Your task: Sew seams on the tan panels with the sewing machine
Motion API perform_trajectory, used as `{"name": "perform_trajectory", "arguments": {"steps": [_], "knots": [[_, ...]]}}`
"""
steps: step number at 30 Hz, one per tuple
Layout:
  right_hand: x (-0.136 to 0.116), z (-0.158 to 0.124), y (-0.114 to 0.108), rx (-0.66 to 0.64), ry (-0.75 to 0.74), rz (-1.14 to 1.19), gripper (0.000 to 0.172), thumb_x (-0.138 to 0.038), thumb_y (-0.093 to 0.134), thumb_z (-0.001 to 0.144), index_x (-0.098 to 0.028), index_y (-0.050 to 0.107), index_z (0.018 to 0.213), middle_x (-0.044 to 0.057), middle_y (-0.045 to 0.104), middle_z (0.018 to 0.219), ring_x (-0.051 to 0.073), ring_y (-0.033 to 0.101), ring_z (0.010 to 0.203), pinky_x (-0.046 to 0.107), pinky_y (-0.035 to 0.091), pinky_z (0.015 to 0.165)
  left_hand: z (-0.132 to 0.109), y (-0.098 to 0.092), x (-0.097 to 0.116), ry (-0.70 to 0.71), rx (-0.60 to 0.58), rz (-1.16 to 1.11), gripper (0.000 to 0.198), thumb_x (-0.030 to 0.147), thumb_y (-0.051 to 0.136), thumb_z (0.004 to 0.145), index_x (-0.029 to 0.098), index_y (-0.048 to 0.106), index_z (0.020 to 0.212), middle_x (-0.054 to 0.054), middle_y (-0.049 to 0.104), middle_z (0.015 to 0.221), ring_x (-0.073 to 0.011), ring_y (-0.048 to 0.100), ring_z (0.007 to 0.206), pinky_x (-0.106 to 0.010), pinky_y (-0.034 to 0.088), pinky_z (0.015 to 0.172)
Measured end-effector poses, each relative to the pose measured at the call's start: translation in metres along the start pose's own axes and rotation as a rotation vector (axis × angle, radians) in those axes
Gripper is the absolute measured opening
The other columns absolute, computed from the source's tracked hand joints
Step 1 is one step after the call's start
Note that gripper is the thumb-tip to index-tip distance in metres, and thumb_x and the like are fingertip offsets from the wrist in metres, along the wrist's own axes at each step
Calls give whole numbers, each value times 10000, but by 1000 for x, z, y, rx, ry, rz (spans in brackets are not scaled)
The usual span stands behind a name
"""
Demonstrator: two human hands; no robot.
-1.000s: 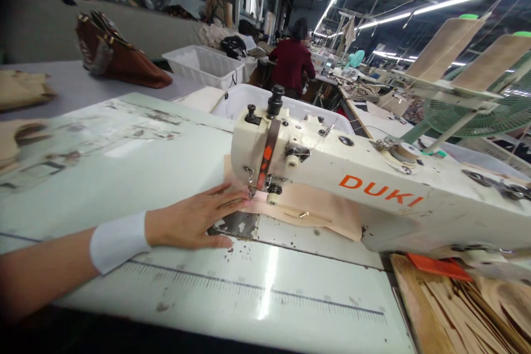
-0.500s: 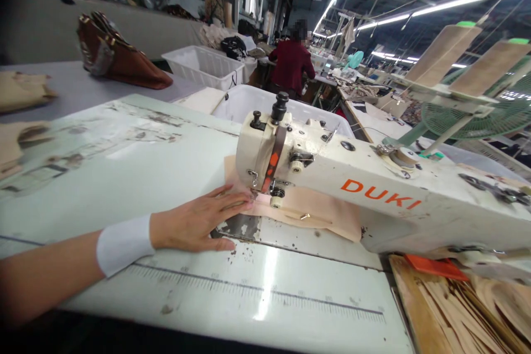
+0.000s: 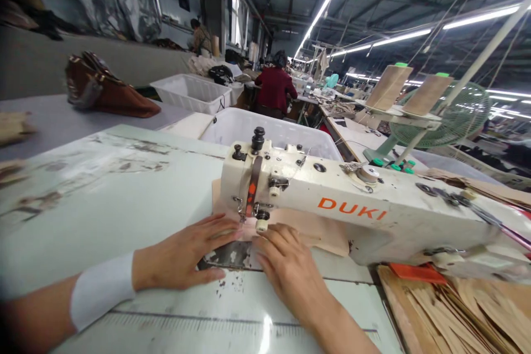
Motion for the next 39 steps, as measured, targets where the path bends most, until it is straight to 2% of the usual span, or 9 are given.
{"name": "perform_trajectory", "arguments": {"steps": [4,7,14,21,27,36,39], "knots": [[7,17,45,-93,-39,141,314,-199,459,998,-214,623,1266,71,671,1214,212,609,1144,370,517,993,0,0,0,-13,-10,7,673,465,606,899,199,382,1475,-119,443,1492,-306,402,1375,-493,213,1198],[13,20,59,-79,-42,175,333,-176,427,1003,-201,629,1267,73,648,1265,205,613,1156,350,519,997,-1,-1,0,-11,-20,13,686,452,605,901,201,357,1490,-117,438,1497,-294,394,1382,-486,207,1203],[15,18,56,-36,-1,143,361,-142,456,959,-215,627,1268,60,627,1304,209,614,1158,337,498,1019,1,-1,-5,-21,-25,34,717,467,618,890,189,353,1495,-116,415,1514,-300,366,1401,-493,221,1202],[18,23,52,-23,27,170,339,-158,448,956,-222,649,1222,54,684,1205,204,662,1068,314,524,960,0,6,-12,-53,-69,60,738,526,583,905,195,326,1513,-115,370,1540,-317,319,1424,-523,250,1187],[26,20,58,-37,48,136,285,-136,511,927,-222,694,1127,63,721,1095,184,681,994,279,540,907,0,4,-14,-42,-40,63,751,538,587,905,203,312,1519,-117,377,1537,-313,329,1419,-517,237,1191],[30,21,60,-6,67,265,302,-153,485,938,-226,697,1141,51,718,1100,205,661,1039,334,530,944,2,3,-8,-7,-3,40,747,532,598,910,236,295,1526,-106,395,1529,-297,354,1407,-514,211,1193],[27,22,59,-27,48,270,314,-164,467,950,-235,680,1170,41,695,1167,190,648,1070,323,510,973,3,2,-10,-3,18,38,735,544,587,917,247,302,1526,-96,399,1527,-300,359,1403,-518,197,1195]]}}
Point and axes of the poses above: each hand's wrist, its own z-axis towards the middle knuckle, its own y-axis out of the palm, x = y × z, the point moved 10 cm from there along z, towards the middle knuckle
